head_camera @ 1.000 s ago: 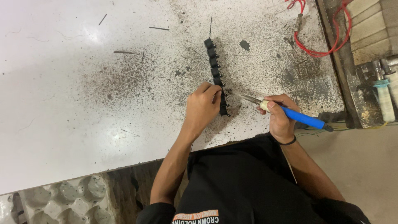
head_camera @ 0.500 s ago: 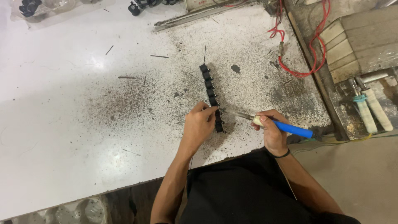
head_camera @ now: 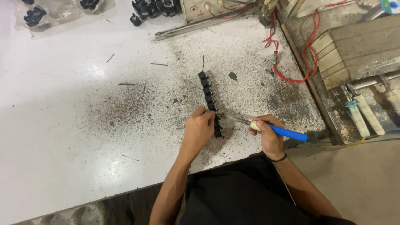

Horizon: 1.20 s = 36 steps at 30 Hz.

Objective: The person solders small black plastic components onto a row of parts on a workbench using a soldering iron, holding each component steady with one hand while applying the iron with the other. They occasionally reposition components and the strip, and at one point handle a red wire while working.

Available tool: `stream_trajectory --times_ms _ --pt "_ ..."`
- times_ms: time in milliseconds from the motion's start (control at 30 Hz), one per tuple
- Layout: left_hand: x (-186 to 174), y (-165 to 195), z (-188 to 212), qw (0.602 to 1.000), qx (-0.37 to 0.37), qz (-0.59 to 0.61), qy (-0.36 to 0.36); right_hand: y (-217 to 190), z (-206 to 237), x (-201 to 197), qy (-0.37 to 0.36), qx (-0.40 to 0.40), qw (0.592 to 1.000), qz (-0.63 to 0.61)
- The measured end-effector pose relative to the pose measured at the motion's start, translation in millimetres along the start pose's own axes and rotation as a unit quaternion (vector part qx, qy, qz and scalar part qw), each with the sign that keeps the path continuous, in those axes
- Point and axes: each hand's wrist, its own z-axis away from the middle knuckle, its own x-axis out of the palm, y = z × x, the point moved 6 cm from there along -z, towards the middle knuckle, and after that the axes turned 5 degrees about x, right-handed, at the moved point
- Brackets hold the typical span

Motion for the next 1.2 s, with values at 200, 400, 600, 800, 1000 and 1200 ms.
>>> stream_trajectory --times_ms 200,400,600,800,1000,1200 --pt "9.5 0.9 7.7 0.997 0.024 -0.066 -0.042 -0.8 5.1 -1.4 0.011 0.001 1.000 -0.020" --pt "11.0 -1.9 8.8 0.998 -0.001 -0.029 -0.055 -5.7 6.7 0.1 0.011 0.002 0.999 -0.036" --pt "3.8 -3.3 10.2 1.000 0.000 -0.018 -0.025 -6.7 6.3 2.0 0.003 -0.008 1.000 -0.030" --pt "4.8 -7.4 10.3 0.999 0.002 -0.024 -0.021 -3.6 8.1 0.7 -0.003 0.002 1.000 -0.024" --pt "7.1 -8.3 12.4 1.000 0.012 -0.025 -0.008 -2.0 8.1 0.7 0.006 0.007 1.000 -0.023" --pt "10.4 -6.1 12.6 0.998 0.032 -0.051 -0.016 -5.8 9.5 2.8 -0.006 0.007 1.000 -0.025"
